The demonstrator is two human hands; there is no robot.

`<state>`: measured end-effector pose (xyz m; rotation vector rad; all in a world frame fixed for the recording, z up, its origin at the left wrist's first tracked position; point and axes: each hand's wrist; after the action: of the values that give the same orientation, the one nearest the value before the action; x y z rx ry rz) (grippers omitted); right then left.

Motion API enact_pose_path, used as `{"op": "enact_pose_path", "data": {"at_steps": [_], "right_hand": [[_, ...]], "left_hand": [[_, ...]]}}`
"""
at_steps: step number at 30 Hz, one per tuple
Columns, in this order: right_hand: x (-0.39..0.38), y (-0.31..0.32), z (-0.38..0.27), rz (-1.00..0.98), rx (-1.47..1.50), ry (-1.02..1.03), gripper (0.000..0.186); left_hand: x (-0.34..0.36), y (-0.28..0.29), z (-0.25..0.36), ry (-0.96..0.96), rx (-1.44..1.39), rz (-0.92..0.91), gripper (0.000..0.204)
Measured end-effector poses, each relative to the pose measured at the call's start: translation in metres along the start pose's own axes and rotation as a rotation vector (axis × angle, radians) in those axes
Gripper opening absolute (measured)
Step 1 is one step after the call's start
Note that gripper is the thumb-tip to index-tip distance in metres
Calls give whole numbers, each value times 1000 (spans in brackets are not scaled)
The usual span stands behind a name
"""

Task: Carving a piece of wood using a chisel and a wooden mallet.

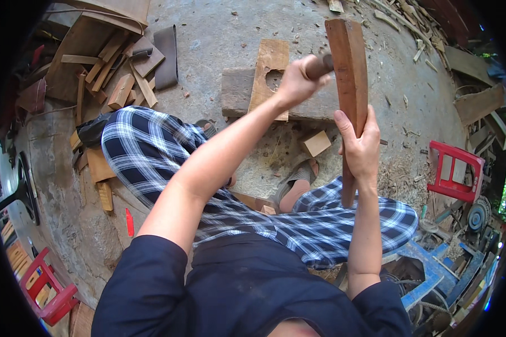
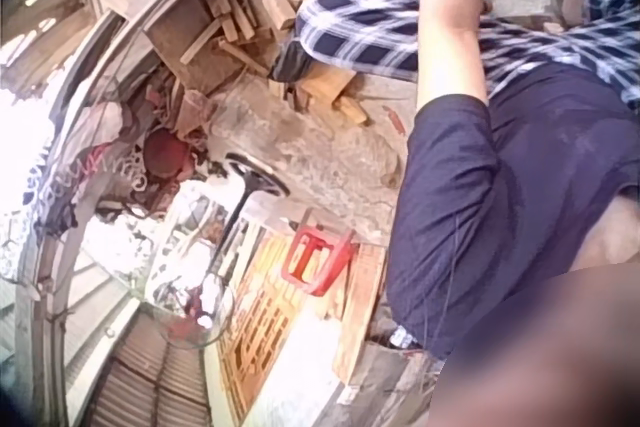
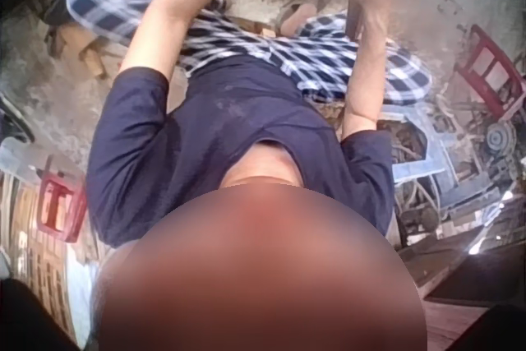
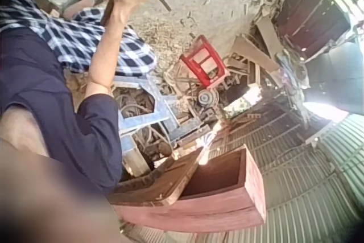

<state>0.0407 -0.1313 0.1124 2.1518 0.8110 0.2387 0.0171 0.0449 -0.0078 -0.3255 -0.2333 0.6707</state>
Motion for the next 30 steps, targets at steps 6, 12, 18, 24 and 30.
{"op": "enact_pose_path", "data": {"at_steps": [6, 12, 18, 24, 30], "right_hand": [[-15, -13, 0, -33, 54, -21, 48], [-21, -12, 1, -61, 34, -59, 49], [-19, -9, -5, -68, 148, -101, 47], [-16, -8, 1, -66, 199, -83, 47], [-12, -14, -1, -81, 283, -96, 48]], "left_hand": [[56, 38, 35, 142, -174, 337, 21], [48, 59, 68, 201, 226, -54, 20], [12, 109, 10, 463, 1138, -787, 70], [-56, 121, -12, 284, 1220, -724, 92], [-71, 88, -23, 323, 1183, -419, 85]]}}
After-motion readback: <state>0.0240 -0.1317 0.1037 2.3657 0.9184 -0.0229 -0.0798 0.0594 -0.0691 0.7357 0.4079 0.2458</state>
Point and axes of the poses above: each hand's wrist, its own x-axis towards the middle knuckle, its own y-axis out of the back of the hand, z = x × y, and after that the axes turned 15 degrees about -x, right-handed
